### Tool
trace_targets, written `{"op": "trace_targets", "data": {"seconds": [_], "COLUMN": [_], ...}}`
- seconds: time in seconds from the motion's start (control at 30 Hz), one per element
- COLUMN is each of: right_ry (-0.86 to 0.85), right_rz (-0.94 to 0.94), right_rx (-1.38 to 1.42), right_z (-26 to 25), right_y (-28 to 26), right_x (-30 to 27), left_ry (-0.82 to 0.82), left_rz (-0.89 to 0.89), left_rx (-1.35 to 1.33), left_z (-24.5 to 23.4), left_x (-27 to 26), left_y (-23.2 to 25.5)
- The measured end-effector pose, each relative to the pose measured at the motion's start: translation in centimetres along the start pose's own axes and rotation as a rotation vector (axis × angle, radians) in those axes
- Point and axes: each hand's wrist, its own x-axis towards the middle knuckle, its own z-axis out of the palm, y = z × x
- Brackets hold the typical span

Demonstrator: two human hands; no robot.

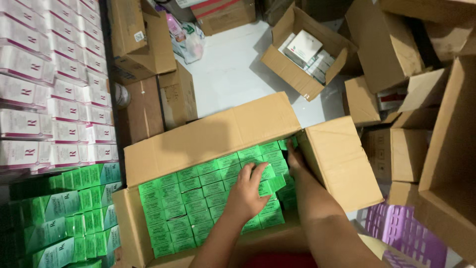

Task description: The person arranges small green boxes inside a large cardboard box, aligning them in neat rows. The person occasionally picks up and repositions individual boxes to maintain alignment.

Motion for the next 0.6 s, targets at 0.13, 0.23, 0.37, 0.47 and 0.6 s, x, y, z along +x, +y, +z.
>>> {"op": "trace_targets", "data": {"seconds": [0.13, 0.23, 0.37, 0.47, 0.6], "right_ry": [0.025, -0.208, -0.275, -0.333, -0.113], "right_rz": [-0.054, 0.058, -0.001, 0.046, 0.007], "right_rx": [-0.012, 0.252, 0.383, 0.449, 0.230], "right_z": [0.4, -0.8, -1.0, -1.1, -1.2], "right_y": [0.3, 1.4, 0.8, 1.0, 1.3], "right_x": [1.3, 1.7, 2.9, 3.0, 2.1], "left_ry": [-0.003, -0.025, -0.032, -0.048, -0.073], "left_rz": [-0.003, -0.017, -0.021, -0.045, -0.053], "left_rx": [0.014, 0.022, 0.007, 0.023, 0.039], "left_z": [-0.2, 0.1, 0.2, 0.3, 0.1], "left_x": [0.4, -0.2, -0.1, -0.3, -0.2], "left_y": [-0.2, -0.2, -0.3, -0.4, -0.1]}}
